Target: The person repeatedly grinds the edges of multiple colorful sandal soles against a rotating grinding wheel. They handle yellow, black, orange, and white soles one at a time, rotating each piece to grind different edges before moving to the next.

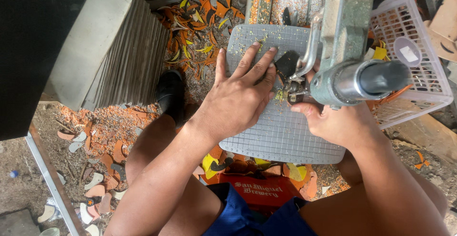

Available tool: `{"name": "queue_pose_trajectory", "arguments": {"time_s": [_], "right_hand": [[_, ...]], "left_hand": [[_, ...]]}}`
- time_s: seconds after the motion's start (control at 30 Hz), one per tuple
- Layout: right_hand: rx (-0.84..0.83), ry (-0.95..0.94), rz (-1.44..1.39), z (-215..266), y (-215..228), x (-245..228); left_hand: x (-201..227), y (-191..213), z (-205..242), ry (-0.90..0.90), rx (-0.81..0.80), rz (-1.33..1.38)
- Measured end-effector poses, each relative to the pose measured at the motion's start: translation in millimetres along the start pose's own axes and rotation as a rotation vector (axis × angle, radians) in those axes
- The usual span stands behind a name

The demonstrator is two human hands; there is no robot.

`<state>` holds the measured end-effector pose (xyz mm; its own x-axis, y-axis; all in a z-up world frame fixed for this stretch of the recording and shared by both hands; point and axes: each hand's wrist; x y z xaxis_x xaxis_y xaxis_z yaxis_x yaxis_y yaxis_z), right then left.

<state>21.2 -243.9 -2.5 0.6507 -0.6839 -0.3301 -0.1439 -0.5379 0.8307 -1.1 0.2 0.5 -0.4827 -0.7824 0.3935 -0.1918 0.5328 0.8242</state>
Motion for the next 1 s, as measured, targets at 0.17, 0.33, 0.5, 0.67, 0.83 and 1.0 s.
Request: {"name": "queue_pose_trajectory", "arguments": {"time_s": [0.17,0.33,0.5,0.67,0.83,1.0], "right_hand": [[-0.01,0.025,0.013,-3,1,4],[-0.013,0.025,-0.01,-8,3,5],[-0.042,0.026,0.002,-14,4,9],[-0.052,0.016,-0.039,-19,4,10],[-0.055,0.049,-0.017,-22,4,9],[-0.076,0.091,0.005,-25,4,12]], "left_hand": [[-1,0,-1,-0.003,0.0,-0.003],[0,0,-1,-0.001,0.015,0.006],[-1,2,0,0.003,0.015,0.008],[-1,4,0,0.007,0.018,0.014],[-1,4,-1,0.009,0.018,0.013],[-2,5,0,0.009,0.008,0.002]]}}
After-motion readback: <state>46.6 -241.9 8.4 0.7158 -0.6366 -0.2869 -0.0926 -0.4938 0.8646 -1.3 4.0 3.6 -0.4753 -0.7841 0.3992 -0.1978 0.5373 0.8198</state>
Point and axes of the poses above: each hand's wrist, its own z-axis away from the middle knuckle, its own y-axis out of the back of the hand, x = y × z, and after that the axes turned 14 degrees about x, right-handed
